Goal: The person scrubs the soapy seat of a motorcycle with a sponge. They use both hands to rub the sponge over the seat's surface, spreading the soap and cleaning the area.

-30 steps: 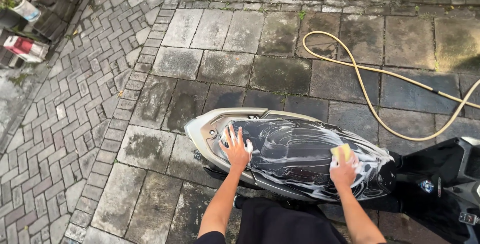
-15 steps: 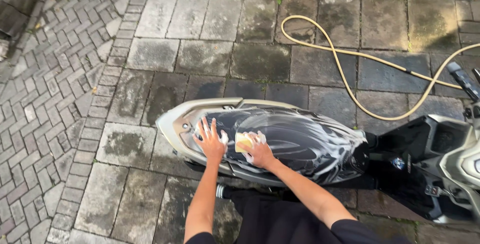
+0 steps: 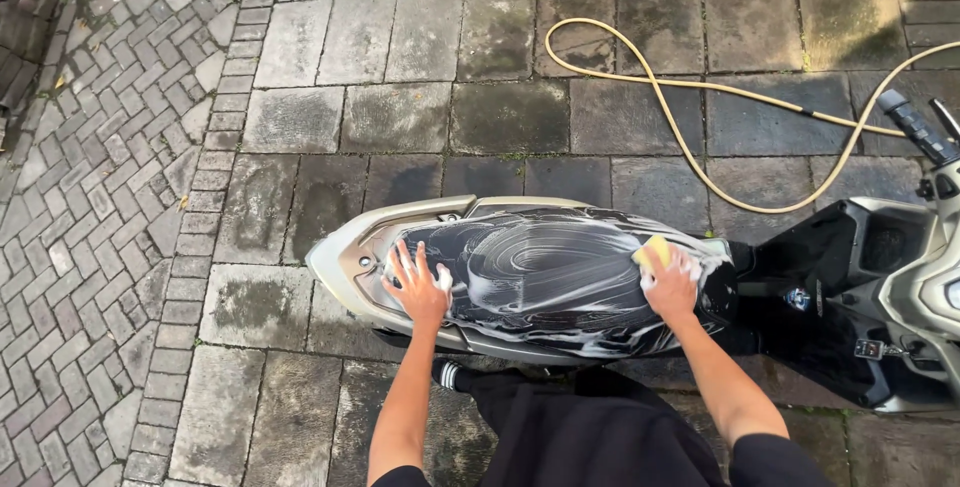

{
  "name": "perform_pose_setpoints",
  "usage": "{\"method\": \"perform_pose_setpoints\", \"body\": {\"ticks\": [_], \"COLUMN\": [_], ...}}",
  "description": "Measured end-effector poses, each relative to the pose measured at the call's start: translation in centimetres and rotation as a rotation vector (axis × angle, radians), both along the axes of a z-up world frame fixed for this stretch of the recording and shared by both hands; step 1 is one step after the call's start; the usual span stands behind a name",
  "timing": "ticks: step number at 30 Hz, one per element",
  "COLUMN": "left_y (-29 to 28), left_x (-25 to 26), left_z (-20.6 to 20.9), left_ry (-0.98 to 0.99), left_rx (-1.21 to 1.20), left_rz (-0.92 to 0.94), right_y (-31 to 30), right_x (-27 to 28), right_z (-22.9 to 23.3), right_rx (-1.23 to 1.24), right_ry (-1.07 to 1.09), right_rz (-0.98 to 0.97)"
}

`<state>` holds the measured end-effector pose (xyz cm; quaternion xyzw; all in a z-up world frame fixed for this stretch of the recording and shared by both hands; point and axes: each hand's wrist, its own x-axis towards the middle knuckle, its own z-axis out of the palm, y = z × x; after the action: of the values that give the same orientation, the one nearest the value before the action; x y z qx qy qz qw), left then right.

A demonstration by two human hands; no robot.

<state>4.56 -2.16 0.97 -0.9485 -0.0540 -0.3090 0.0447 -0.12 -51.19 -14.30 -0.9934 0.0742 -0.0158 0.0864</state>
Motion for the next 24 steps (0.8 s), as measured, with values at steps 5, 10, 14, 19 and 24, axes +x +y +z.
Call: {"method": "perform_pose_setpoints", "body": {"ticks": [5, 10, 14, 19, 24], "left_y": [0.3, 0.4, 0.2, 0.7, 0.6], "left_x": [0.0, -0.1, -0.7, -1.6, -1.8], "left_z": [0.5, 1.8, 1.8, 2.2, 1.9], "left_ry": [-0.05, -0.014, 0.011, 0.03, 0.028], "left_rx": [-0.003, 0.015, 0.012, -0.016, -0.045], "left_rz": [-0.011, 0.01, 0.005, -0.051, -0.062], "right_y": [9.1, 24.6, 33.4, 35.8, 28.5], "right_x": [3.9, 7.2, 8.6, 5.0, 0.4], "right_z": [2.4, 3.8, -1.4, 10.2, 8.7], "right_rx": [-0.005, 0.191, 0.028, 0.155, 0.266], "right_ry": [0.101, -0.222, -0.698, -0.714, -0.61], "right_rz": [-0.247, -0.172, 0.079, 0.302, 0.543]}}
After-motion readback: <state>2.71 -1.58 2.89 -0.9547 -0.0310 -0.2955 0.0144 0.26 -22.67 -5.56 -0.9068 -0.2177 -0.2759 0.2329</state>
